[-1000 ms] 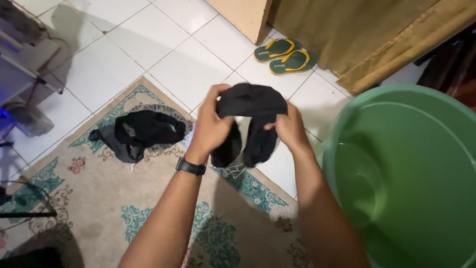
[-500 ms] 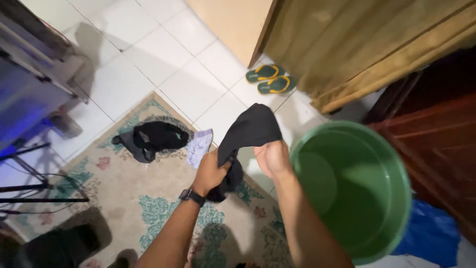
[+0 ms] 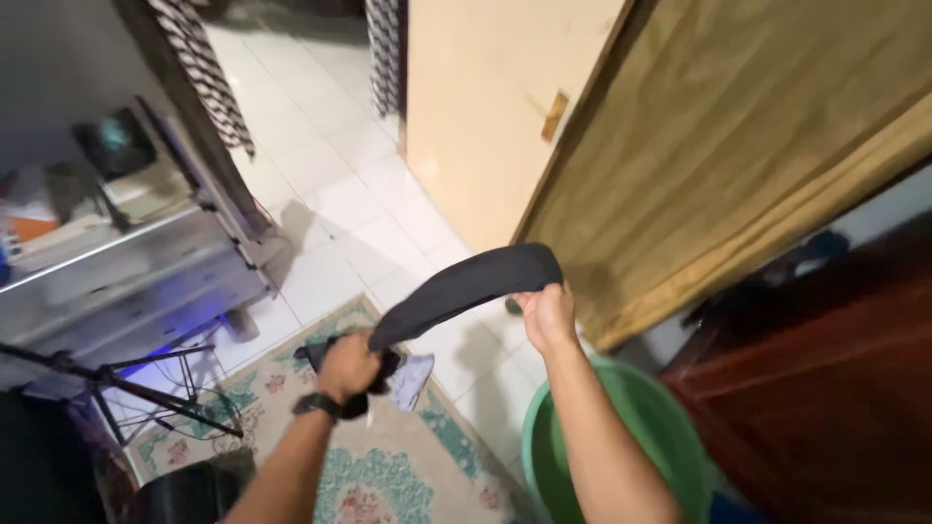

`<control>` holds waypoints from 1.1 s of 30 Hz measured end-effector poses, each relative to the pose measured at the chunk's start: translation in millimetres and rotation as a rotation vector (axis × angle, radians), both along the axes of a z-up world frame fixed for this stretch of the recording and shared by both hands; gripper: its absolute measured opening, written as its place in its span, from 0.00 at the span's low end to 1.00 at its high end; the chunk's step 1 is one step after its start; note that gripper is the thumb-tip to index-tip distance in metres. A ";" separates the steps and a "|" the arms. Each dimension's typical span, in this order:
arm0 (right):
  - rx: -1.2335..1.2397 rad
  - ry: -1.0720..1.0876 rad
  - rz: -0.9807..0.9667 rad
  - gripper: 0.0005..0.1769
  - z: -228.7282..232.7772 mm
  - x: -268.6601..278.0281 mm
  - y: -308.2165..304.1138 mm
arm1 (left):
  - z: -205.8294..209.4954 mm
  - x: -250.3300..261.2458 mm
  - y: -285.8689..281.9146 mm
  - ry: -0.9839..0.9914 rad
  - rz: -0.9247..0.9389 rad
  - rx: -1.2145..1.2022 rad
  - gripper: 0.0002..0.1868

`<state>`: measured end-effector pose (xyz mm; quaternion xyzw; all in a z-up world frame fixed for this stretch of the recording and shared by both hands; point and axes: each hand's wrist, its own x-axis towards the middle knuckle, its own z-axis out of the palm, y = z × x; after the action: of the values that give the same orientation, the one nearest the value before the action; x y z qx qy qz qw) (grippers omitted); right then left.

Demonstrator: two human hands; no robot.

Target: The person picks up clothing items from the floor and a bucket, folds them by hand, and places them into organized stacks on a closet shelf.

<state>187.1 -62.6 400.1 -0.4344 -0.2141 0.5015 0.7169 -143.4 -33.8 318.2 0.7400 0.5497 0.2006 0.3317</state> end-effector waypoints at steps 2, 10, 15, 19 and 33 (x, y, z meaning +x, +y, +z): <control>-0.108 -0.075 -0.050 0.20 -4.1 8.9 1.6 | 32.9 -25.7 1.8 0.010 0.049 0.072 0.19; 0.013 -1.304 0.828 0.72 34.0 -85.4 -45.3 | 170.8 -83.1 -72.4 -0.209 0.117 0.197 0.23; 0.417 -1.162 0.927 0.49 91.7 -225.0 -80.0 | 214.6 -111.1 -135.5 -0.088 0.163 0.271 0.22; 0.474 -1.185 0.711 0.23 125.5 -284.6 -83.5 | 241.9 -187.2 -196.6 0.407 0.385 0.269 0.18; 0.818 -0.760 1.185 0.17 170.3 -522.4 -216.1 | 258.1 -336.3 -403.0 -0.268 0.267 0.797 0.47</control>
<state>-335.3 -278.7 570.4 -0.0935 -0.8033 0.4980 0.3129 -479.7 -436.9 576.3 0.7000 0.4725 0.5321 0.0601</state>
